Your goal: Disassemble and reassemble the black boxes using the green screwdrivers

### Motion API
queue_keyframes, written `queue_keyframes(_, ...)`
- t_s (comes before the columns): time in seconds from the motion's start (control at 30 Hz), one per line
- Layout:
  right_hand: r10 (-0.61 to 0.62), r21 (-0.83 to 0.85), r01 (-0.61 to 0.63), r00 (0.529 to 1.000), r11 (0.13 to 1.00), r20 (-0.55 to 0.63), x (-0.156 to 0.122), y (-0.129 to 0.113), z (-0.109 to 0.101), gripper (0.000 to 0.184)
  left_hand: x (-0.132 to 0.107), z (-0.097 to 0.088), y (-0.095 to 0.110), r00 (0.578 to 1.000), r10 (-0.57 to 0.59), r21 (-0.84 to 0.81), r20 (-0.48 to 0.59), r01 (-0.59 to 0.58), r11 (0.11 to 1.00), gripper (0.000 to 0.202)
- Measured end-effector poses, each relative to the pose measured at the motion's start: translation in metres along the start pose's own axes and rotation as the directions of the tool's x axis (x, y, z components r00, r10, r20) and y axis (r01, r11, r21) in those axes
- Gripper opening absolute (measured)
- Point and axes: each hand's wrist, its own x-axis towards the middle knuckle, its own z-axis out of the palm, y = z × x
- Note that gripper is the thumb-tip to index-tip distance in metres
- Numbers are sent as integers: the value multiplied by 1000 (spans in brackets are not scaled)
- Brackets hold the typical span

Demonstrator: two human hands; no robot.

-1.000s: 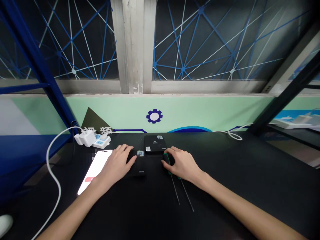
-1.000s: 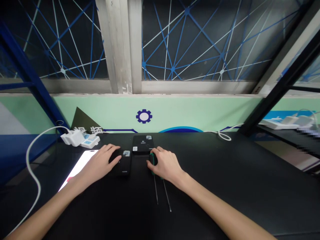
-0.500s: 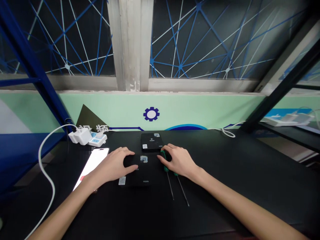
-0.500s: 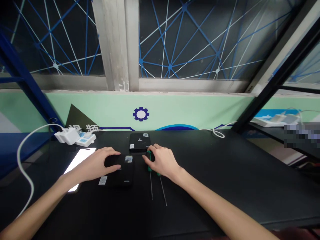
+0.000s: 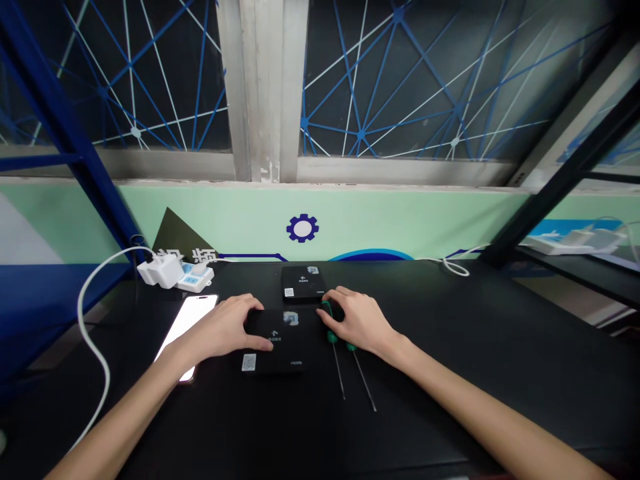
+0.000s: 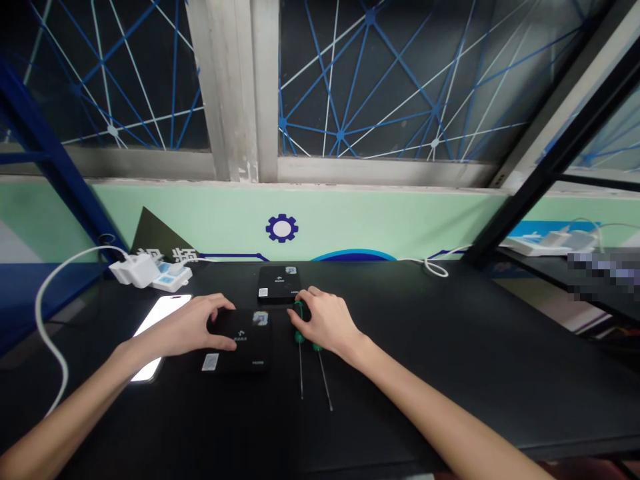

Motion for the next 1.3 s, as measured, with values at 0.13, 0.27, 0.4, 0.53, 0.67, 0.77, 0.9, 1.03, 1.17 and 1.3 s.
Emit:
queue_keyframes(0.13,-3,12,3,1000,1000,-10,0,0,-3,28,2,3,9,1000,-19,-28,-3,19,999,75)
queue_keyframes(0.27,-4,23,4,1000,1000,-23,0,3,-2,27,0,0,6,1000,4,-35,21,-3,999,81)
queue_keyframes(0.4,-1,31,2,1000,1000,-25,1,5,-1,27,-2,-5,1,999,16,-18,48,-15,1000,82)
queue_keyframes(0.53,-40,54,45,995,998,-93,1,5,-2,25,-1,-4,1,999,16,-13,37,-15,1000,78)
queue_keyframes(0.67,-146,136,173,972,976,-187,-1,3,-4,22,0,-3,4,999,45,-23,6,-45,999,73)
queue_keyframes(0.77,-180,221,226,961,949,-209,-3,-1,-5,20,0,-3,9,998,52,-46,-24,-53,998,67)
queue_keyframes(0.9,-178,343,242,962,908,-207,-5,-4,-4,32,1,-4,13,995,65,-88,-80,-72,993,59)
queue_keyframes(1.03,-181,455,253,964,854,-195,-7,-5,-3,37,1,-5,17,969,161,-124,-185,-185,975,43)
queue_keyframes(1.17,-146,490,255,957,833,-250,-11,-5,-4,33,-2,-9,23,919,238,-174,-314,-302,937,24)
queue_keyframes(1.3,-161,497,307,936,812,-314,-14,-4,-4,32,-2,-15,27,919,77,-334,-386,-217,917,20)
